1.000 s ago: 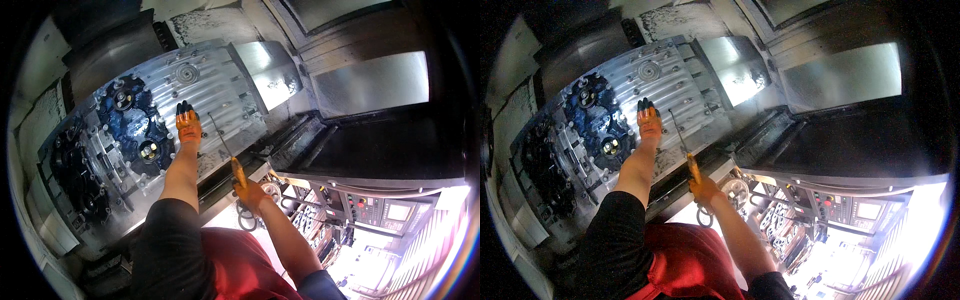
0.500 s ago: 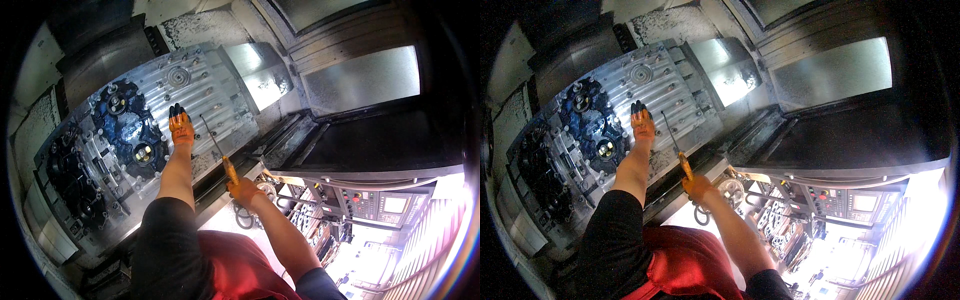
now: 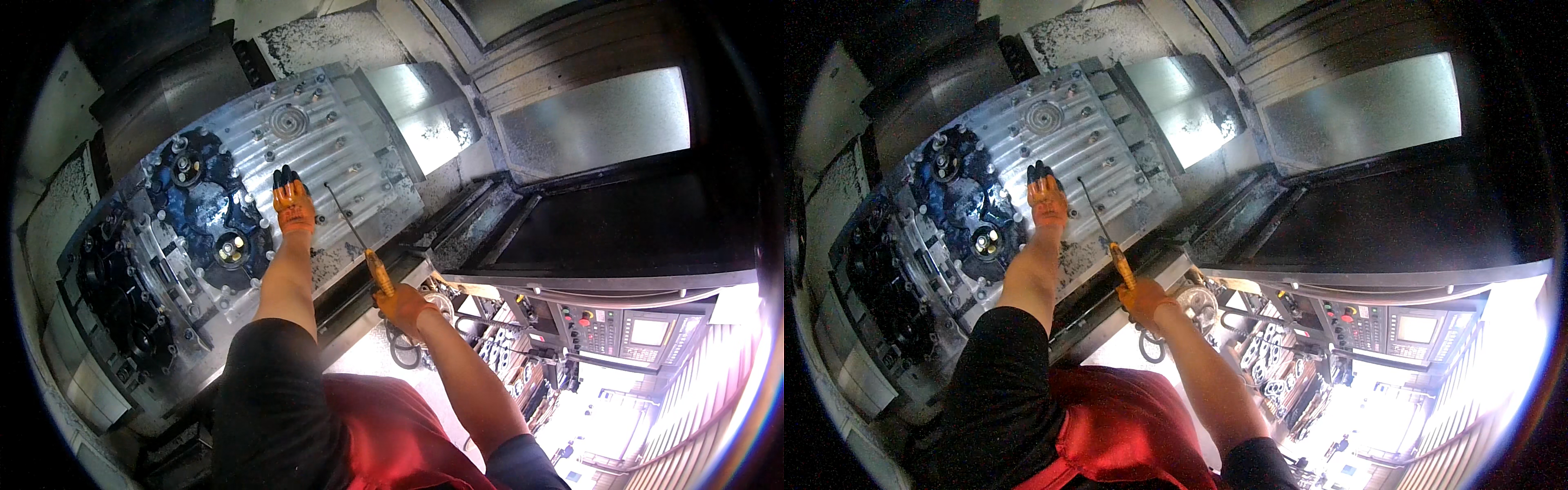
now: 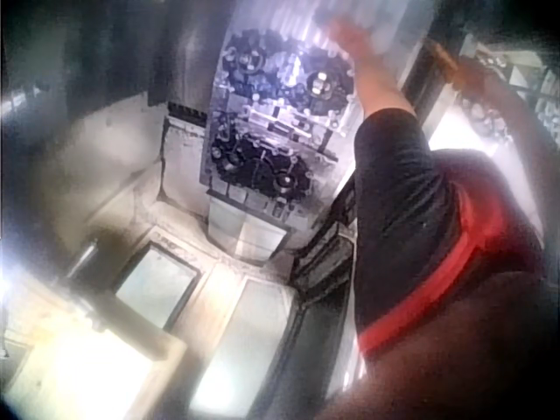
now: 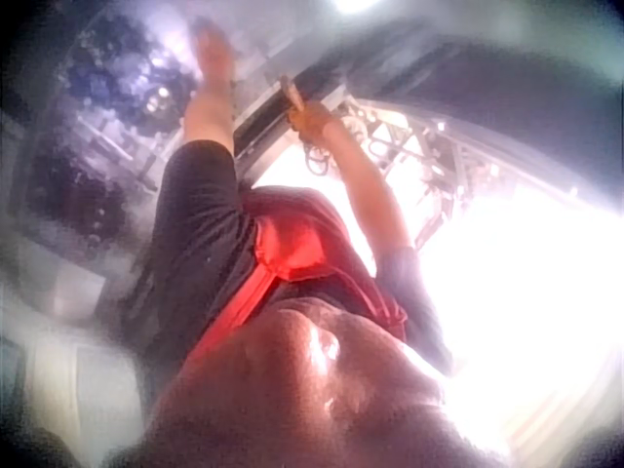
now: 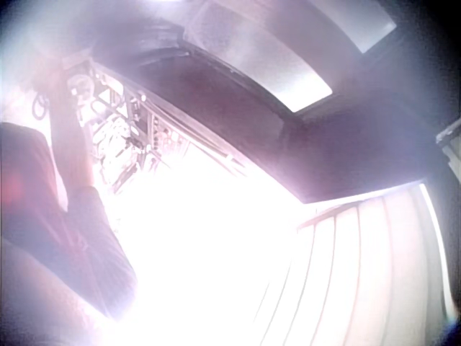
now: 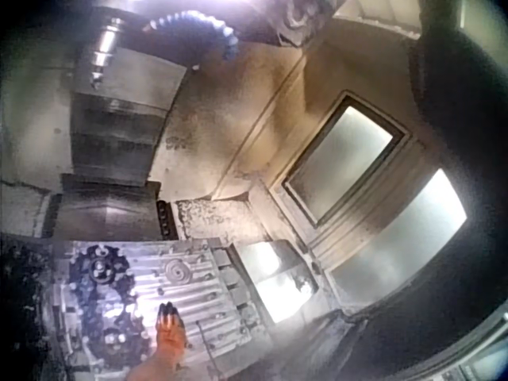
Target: The person uses an air hose to blow metal shavings off a workbench and internal components within a large industrial milling machine, then handles and repositions heavy black metal castings one at a time, using a small scraper to clean edges.
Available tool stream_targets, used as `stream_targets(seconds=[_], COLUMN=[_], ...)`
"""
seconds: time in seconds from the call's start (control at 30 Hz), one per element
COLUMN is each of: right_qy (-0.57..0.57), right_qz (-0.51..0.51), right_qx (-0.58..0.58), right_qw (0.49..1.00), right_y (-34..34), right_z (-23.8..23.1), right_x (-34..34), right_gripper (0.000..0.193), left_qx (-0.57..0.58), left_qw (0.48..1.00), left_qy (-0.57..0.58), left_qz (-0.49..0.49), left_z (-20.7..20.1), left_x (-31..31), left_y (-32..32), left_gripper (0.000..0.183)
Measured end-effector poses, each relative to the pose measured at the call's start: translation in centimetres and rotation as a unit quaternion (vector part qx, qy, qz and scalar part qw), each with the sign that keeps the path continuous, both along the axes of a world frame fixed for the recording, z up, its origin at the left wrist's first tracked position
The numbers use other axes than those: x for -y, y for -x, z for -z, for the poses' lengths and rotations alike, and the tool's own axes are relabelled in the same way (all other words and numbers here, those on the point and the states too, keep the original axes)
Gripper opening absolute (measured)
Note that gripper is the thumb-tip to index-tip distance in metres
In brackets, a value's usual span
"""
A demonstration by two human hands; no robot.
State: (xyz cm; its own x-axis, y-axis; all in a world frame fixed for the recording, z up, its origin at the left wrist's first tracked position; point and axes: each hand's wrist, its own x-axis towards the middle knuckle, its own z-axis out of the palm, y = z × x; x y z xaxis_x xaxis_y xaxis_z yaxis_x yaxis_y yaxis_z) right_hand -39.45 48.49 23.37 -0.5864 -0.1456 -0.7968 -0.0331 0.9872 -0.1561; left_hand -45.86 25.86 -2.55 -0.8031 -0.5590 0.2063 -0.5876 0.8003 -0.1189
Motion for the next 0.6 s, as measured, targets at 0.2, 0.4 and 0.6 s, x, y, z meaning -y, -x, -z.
stream_targets(seconds=[0.2, 0.4, 0.6], right_qy=[0.003, 0.075, 0.101], right_qz=[0.098, 0.092, 0.13], right_qx=[0.097, 0.039, 0.047], right_qw=[0.99, 0.992, 0.985], right_y=[0.4, -0.8, -3.4], right_z=[-2.4, -2.2, -3.3], right_x=[2.5, 0.6, -0.7], right_gripper=[0.044, 0.049, 0.044], left_qx=[0.016, -0.147, -0.249], left_qw=[0.99, 0.977, 0.936], left_qy=[-0.137, -0.151, -0.245], left_qz=[-0.008, 0.008, 0.048], left_z=[1.9, 0.1, -1.0], left_x=[0.2, 0.1, 0.3], left_y=[0.6, 0.1, -0.6], left_gripper=[0.057, 0.05, 0.044])
